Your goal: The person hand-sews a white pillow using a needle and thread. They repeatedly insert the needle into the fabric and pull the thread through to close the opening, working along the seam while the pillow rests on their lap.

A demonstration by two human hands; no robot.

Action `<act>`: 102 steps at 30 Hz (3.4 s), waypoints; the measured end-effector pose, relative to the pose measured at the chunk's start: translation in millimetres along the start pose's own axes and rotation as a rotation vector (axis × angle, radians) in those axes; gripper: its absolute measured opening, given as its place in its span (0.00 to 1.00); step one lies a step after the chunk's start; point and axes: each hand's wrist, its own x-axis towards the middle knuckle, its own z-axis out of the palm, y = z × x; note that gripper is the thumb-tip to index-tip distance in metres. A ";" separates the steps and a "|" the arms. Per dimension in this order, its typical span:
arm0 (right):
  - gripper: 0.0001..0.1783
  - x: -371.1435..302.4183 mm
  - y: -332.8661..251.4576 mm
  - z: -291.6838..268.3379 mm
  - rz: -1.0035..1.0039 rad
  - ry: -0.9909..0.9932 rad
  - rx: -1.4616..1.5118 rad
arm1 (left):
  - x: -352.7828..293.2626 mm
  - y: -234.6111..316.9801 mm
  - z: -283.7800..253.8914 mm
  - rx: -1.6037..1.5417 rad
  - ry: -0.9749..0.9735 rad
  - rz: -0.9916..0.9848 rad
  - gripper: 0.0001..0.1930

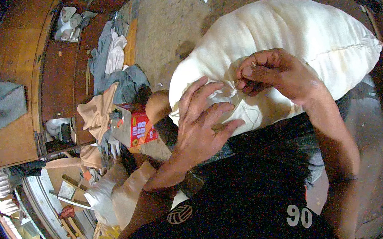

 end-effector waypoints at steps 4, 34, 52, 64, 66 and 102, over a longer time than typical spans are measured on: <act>0.15 1.8 0.5 -4.9 -0.008 -0.039 -0.141 | -4.1 -6.2 8.4 -0.050 0.001 -0.070 0.07; 0.15 1.7 7.6 -8.1 0.028 -0.112 -0.078 | -2.1 -12.0 16.8 -0.149 0.068 -0.044 0.08; 0.12 9.6 13.4 -2.8 0.058 0.031 -0.269 | -18.8 -2.4 7.1 -0.067 0.167 0.210 0.07; 0.21 -72.7 -30.7 95.5 -0.648 0.014 -0.750 | -27.5 5.3 -71.5 -0.766 0.121 0.395 0.20; 0.13 -87.0 -7.2 99.2 -0.630 -0.051 -0.730 | -13.8 5.8 -53.7 -0.698 0.116 0.349 0.16; 0.11 -77.8 -5.3 42.8 -0.244 0.513 -0.185 | 15.0 -35.0 -2.5 0.236 0.152 0.091 0.17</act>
